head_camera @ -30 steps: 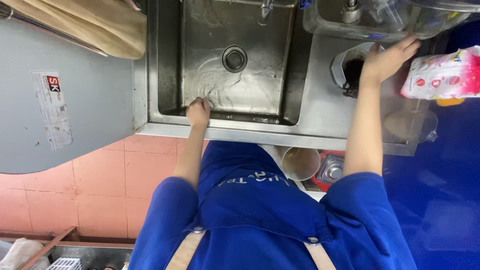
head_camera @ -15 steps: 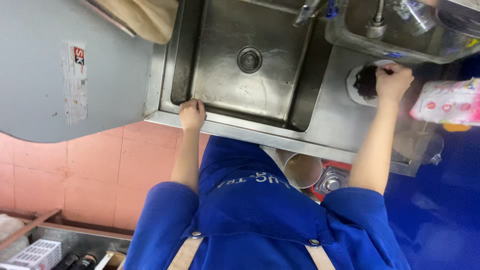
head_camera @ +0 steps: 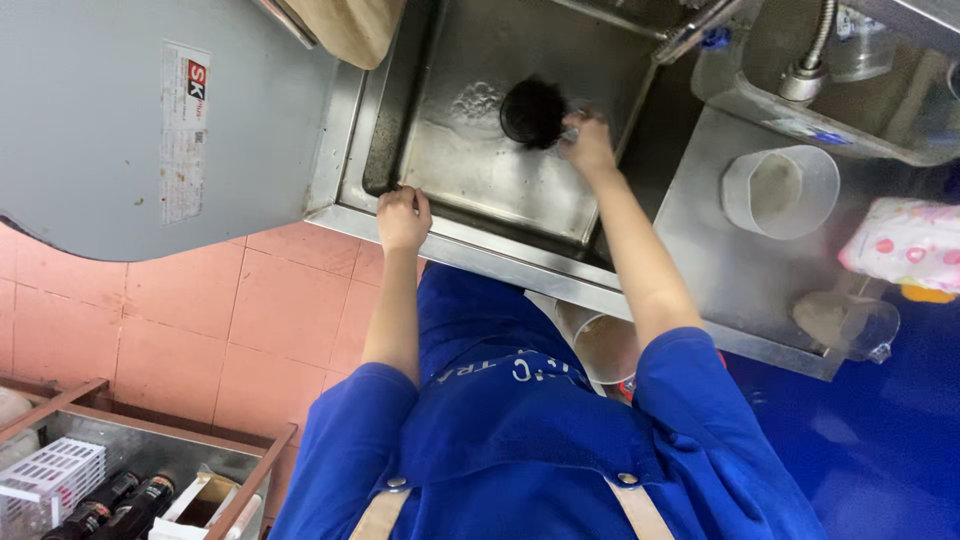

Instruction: The person cleans a white cloth in a sink, then moves to a counter to handle a yellow container. They scoop ice from a freezer into a pitcher, rinse the pitcher, and wash a green cloth in the sink. Finally, they pour a white powder from a bag into a container.

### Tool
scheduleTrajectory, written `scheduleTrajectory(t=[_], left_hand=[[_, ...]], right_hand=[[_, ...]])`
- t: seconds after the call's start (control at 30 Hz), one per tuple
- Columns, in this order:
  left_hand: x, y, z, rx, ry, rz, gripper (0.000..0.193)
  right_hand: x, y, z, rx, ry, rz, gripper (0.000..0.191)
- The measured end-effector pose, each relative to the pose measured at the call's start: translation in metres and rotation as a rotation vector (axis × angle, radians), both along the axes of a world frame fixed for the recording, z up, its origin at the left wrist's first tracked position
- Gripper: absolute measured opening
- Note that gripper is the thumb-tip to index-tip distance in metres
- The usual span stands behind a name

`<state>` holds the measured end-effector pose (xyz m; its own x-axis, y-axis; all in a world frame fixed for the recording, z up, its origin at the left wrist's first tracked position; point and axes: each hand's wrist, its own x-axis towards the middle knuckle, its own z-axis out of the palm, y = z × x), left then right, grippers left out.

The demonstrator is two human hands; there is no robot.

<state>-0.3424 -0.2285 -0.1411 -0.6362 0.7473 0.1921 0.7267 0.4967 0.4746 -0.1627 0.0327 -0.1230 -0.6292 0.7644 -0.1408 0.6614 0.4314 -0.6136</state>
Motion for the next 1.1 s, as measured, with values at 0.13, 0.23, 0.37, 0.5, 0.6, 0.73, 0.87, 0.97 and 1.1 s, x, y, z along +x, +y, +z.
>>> scheduleTrajectory(t=[0.13, 0.23, 0.37, 0.5, 0.6, 0.73, 0.87, 0.97, 1.1], left_hand=[[-0.002, 0.001, 0.001, 0.033, -0.021, -0.004, 0.023], [-0.002, 0.001, -0.004, 0.049, -0.009, -0.009, 0.022], [-0.004, -0.001, -0.018, 0.066, -0.006, -0.017, 0.023], [-0.005, -0.004, -0.033, 0.006, -0.004, 0.018, 0.026], [-0.005, -0.007, -0.044, 0.06, 0.006, 0.004, 0.024], [-0.006, -0.014, -0.059, 0.024, -0.052, 0.012, 0.021], [-0.007, -0.023, -0.07, 0.026, -0.023, -0.014, 0.019], [-0.005, -0.024, -0.073, 0.059, -0.018, -0.021, 0.015], [-0.005, -0.021, -0.073, 0.015, -0.042, -0.043, 0.017]], right_hand=[[-0.004, -0.018, -0.035, -0.056, -0.1, 0.04, 0.049], [-0.003, -0.027, -0.054, -0.159, -0.252, 0.072, 0.048], [-0.011, -0.037, -0.075, -0.129, -0.473, 0.211, 0.057], [-0.027, -0.045, -0.094, -0.205, -0.676, 0.263, 0.053], [-0.046, -0.043, -0.109, -0.07, -0.864, 0.402, 0.074], [-0.071, -0.028, -0.139, 0.263, -0.794, 0.615, 0.071], [-0.08, -0.017, -0.168, 0.175, -0.899, 0.575, 0.072], [-0.08, -0.008, -0.186, 0.094, -0.995, 0.494, 0.07], [-0.084, 0.001, -0.207, 0.188, -1.046, 0.53, 0.069]])
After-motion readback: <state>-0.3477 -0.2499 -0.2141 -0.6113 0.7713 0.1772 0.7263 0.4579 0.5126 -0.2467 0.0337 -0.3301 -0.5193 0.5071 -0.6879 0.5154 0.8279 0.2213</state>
